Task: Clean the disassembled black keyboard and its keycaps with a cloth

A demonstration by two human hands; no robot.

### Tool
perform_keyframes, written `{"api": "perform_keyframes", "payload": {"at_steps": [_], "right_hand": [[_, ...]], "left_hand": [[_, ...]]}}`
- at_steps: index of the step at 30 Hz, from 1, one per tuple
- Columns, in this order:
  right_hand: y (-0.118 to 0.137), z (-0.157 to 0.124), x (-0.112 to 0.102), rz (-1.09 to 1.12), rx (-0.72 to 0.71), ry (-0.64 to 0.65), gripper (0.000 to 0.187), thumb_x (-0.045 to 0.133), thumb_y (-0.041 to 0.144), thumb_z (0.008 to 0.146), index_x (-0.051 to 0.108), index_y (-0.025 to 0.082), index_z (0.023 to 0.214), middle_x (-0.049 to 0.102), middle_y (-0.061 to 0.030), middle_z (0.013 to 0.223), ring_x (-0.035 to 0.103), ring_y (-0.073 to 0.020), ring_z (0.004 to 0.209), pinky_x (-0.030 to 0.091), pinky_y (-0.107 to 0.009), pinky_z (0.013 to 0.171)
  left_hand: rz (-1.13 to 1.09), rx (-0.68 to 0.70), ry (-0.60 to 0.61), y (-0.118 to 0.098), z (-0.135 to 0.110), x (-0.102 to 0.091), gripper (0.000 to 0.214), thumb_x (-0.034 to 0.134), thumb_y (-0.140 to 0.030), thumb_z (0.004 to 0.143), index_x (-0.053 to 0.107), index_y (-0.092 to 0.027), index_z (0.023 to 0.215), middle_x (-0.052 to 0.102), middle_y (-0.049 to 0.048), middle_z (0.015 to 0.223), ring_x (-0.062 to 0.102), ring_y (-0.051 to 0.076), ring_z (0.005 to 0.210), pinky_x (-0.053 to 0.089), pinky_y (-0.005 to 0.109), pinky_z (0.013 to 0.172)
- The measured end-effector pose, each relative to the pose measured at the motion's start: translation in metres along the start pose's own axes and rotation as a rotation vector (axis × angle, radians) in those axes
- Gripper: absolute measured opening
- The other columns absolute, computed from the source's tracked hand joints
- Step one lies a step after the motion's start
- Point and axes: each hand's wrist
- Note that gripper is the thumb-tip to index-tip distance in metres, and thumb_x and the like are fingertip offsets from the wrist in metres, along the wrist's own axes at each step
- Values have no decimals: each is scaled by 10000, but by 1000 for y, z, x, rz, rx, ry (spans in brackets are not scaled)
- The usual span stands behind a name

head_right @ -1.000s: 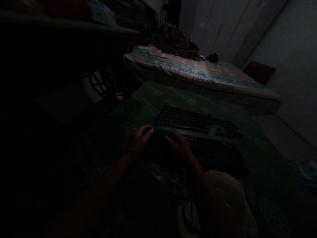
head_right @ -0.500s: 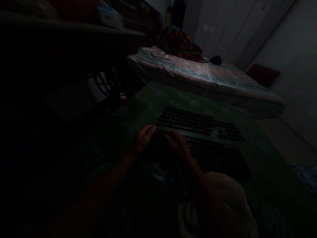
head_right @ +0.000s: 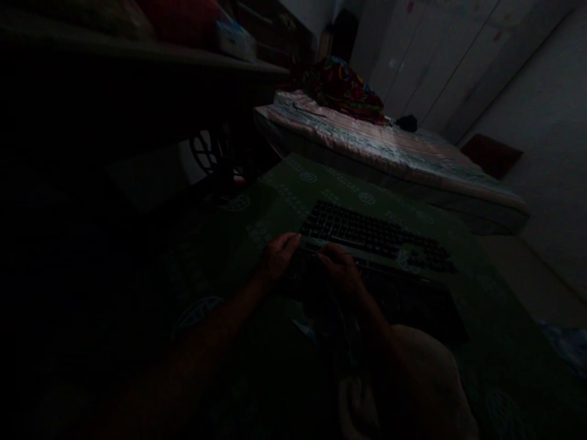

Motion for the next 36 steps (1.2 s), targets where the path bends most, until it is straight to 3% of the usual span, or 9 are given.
{"api": "perform_keyframes", "payload": {"at_steps": [14, 21, 29, 36], "right_hand": [[-5, 12, 15, -146, -122, -110, 216, 570, 395, 693, 512, 192, 646, 475, 29, 617, 417, -119, 581, 338, -224, 505], [0, 6, 13, -63, -43, -19, 219, 592, 396, 685, 516, 193, 659, 477, 30, 613, 424, -117, 569, 343, -222, 500], [0, 3, 18, 14, -26, -12, 242, 618, 400, 664, 501, 189, 648, 468, 35, 609, 412, -108, 555, 337, -220, 495], [-8, 10, 19, -64, -128, 26, 231, 595, 410, 705, 512, 196, 681, 472, 28, 637, 418, -115, 583, 350, -222, 515]], "left_hand": [[14, 18, 19, -1, -4, -2, 385, 384, -500, 854, 605, -185, 854, 616, 23, 834, 559, 170, 814, 420, 269, 756], [14, 6, 19, -3, -2, -3, 402, 352, -500, 865, 579, -182, 773, 580, 5, 746, 535, 156, 756, 412, 253, 714], [8, 6, 14, -4, -2, -3, 404, 329, -496, 870, 547, -185, 735, 559, 0, 744, 506, 147, 736, 393, 247, 707], [1, 2, 9, -5, -4, -3, 400, 336, -504, 867, 539, -192, 721, 542, -9, 713, 497, 141, 697, 387, 249, 683]]}}
Point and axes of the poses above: each hand's wrist, its own z-axis towards the middle knuckle, its own x-axis out of the palm, y = z × x
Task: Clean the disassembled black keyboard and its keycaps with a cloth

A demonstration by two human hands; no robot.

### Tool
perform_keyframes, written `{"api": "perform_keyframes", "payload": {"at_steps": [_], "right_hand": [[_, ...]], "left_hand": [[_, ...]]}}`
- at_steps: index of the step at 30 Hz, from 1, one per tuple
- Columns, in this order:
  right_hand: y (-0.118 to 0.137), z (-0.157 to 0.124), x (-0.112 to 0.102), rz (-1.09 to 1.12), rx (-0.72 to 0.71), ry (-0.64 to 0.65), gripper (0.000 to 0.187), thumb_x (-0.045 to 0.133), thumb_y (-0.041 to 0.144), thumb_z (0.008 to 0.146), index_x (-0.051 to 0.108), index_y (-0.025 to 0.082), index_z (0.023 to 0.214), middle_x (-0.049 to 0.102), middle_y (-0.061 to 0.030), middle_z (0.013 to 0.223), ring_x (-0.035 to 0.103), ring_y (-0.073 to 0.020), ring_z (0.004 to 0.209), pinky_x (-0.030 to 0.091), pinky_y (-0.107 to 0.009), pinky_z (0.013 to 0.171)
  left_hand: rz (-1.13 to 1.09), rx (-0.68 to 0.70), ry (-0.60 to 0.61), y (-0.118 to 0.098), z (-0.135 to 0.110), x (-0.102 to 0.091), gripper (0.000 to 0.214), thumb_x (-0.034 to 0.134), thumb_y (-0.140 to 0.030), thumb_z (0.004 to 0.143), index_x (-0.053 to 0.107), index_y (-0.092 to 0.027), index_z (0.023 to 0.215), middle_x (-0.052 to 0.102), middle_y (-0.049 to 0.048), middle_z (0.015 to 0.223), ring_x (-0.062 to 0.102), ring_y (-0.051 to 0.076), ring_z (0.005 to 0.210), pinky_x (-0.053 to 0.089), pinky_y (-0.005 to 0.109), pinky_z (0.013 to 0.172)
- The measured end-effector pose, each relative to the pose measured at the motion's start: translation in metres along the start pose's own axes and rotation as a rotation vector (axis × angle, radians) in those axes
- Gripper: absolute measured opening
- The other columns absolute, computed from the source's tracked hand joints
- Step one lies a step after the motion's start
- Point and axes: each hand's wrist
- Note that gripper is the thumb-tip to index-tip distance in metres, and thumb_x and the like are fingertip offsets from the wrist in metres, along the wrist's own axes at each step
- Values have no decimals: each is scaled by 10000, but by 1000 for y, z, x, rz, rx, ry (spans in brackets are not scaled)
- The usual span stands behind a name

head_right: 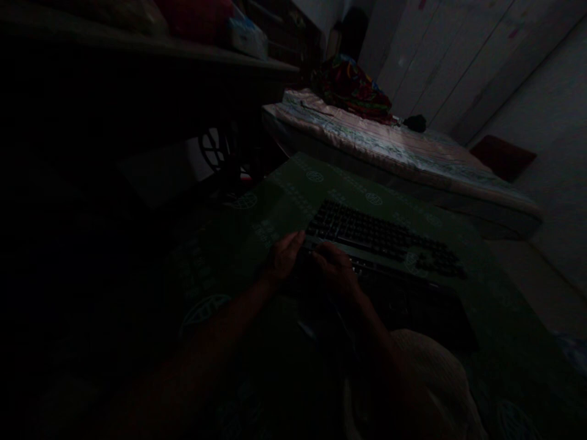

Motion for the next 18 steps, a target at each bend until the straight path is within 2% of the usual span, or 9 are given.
{"api": "perform_keyframes", "payload": {"at_steps": [3, 10, 18], "right_hand": [[-3, 5, 3, -16, -13, 13, 223, 581, 404, 718, 507, 197, 682, 463, 31, 631, 414, -115, 578, 342, -220, 503], [-13, 14, 6, -107, -47, -59, 202, 551, 386, 739, 527, 192, 692, 481, 28, 637, 434, -123, 604, 359, -224, 530], [9, 1, 5, 25, 65, 17, 229, 594, 405, 693, 505, 196, 665, 460, 36, 604, 405, -107, 546, 336, -219, 488]], "left_hand": [[-4, -2, 0, -1, 0, 0, 395, 338, -494, 868, 540, -191, 714, 547, -5, 712, 499, 142, 700, 391, 251, 686], [-20, -19, -2, 2, 1, 0, 409, 335, -516, 867, 559, -193, 754, 576, -1, 751, 522, 143, 724, 401, 248, 707], [-35, -59, -10, 4, 2, 1, 479, 293, -552, 867, 598, -187, 815, 615, 21, 780, 554, 158, 738, 415, 263, 716]]}}
Point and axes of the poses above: each hand's wrist, its own z-axis towards the middle knuckle, its own x-axis out of the palm, y = z × x
